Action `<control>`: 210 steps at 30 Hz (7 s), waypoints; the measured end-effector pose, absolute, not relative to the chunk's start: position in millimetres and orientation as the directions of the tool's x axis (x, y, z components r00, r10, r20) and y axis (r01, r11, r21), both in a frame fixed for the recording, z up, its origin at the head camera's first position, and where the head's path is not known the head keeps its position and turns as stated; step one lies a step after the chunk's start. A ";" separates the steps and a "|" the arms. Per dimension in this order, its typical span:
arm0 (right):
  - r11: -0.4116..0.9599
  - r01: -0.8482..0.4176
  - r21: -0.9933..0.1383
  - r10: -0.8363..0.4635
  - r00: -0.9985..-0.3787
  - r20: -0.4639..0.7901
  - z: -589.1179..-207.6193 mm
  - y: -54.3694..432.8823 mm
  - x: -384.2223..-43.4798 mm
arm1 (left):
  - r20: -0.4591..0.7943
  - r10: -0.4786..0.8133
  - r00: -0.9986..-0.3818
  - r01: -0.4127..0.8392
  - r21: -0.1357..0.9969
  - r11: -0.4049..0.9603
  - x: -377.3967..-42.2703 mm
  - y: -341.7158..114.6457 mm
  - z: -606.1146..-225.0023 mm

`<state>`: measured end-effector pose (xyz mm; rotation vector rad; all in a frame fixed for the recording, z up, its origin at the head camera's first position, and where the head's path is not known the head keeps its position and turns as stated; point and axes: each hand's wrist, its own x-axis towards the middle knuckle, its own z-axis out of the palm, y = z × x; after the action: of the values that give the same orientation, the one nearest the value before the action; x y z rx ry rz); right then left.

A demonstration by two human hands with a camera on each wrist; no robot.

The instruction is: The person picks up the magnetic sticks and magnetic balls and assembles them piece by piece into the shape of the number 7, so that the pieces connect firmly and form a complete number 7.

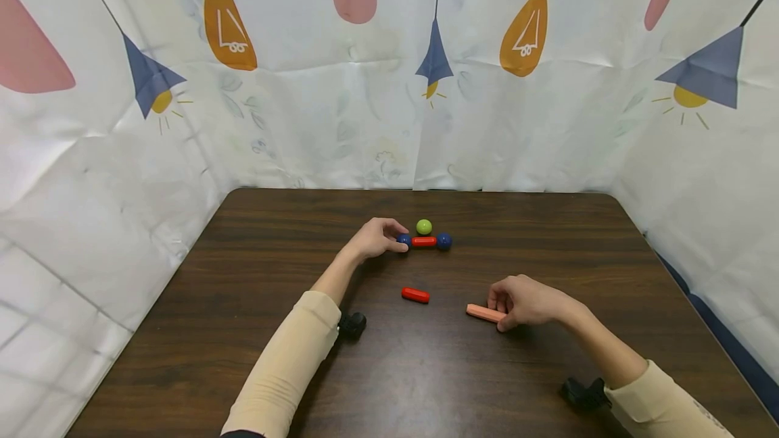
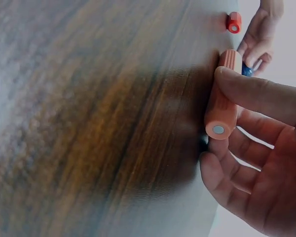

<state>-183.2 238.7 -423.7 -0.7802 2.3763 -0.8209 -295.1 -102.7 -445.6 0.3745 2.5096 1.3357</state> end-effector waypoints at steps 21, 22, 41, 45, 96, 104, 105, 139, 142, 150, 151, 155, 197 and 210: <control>0.623 -0.344 -0.703 -0.669 -0.701 -0.250 -417.7 242.9 -186.4 | -0.110 0.364 -0.925 0.110 0.838 0.534 -294.8 -102.9 -443.5; 0.617 -0.342 -0.709 -0.670 -0.700 -0.246 -417.9 243.0 -186.9 | -0.108 0.365 -0.925 0.112 0.839 0.532 -294.8 -103.2 -443.4; 0.489 -0.119 -0.864 -0.651 -0.709 -0.271 -429.0 243.3 -195.4 | -0.122 0.359 -0.925 0.098 0.838 0.537 -294.7 -103.1 -444.9; 0.473 -0.083 -0.877 -0.641 -0.716 -0.278 -431.6 241.2 -196.3 | -0.130 0.356 -0.925 0.090 0.837 0.540 -295.4 -103.3 -447.2; 0.105 0.380 -0.919 -0.435 -0.813 -0.386 -447.8 193.9 -206.6 | -0.144 0.352 -0.925 0.084 0.826 0.558 -295.9 -103.0 -442.2; 0.085 0.410 -0.908 -0.418 -0.812 -0.406 -450.2 184.9 -209.2 | -0.136 0.351 -0.926 0.099 0.813 0.574 -295.4 -103.3 -441.8; 0.082 0.412 -0.907 -0.418 -0.812 -0.407 -450.3 183.8 -209.5 | -0.135 0.351 -0.927 0.100 0.811 0.576 -295.3 -103.3 -441.7; 0.007 0.467 -0.884 -0.396 -0.811 -0.431 -458.4 161.0 -224.0 | -0.112 0.361 -0.926 0.130 0.801 0.584 -295.4 -104.1 -440.4; 0.011 0.462 -0.887 -0.398 -0.812 -0.428 -458.8 160.3 -224.5 | -0.112 0.362 -0.926 0.132 0.800 0.585 -294.7 -103.9 -439.9; 0.013 0.471 -0.882 -0.391 -0.809 -0.438 -458.4 159.6 -225.0 | -0.109 0.362 -0.926 0.134 0.801 0.584 -297.0 -102.9 -442.3; 0.013 0.469 -0.883 -0.391 -0.810 -0.436 -458.4 159.7 -224.9 | -0.110 0.363 -0.925 0.133 0.801 0.583 -297.3 -102.8 -442.7; 0.008 0.461 -0.887 -0.393 -0.814 -0.427 -459.1 158.8 -225.2 | -0.111 0.361 -0.926 0.130 0.803 0.581 -297.1 -102.3 -443.4; 0.005 0.473 -0.881 -0.390 -0.810 -0.437 -459.4 153.5 -230.0 | -0.059 0.361 -0.931 0.189 0.769 0.611 -297.6 -102.1 -443.6; -0.001 0.474 -0.881 -0.395 -0.809 -0.435 -460.1 152.9 -229.0 | -0.065 0.341 -0.938 0.165 0.781 0.603 -289.6 -107.0 -438.4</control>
<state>-229.0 152.9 -460.1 0.0816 1.6829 -1.8695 -289.6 -107.0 -438.4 0.4198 2.6219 1.2458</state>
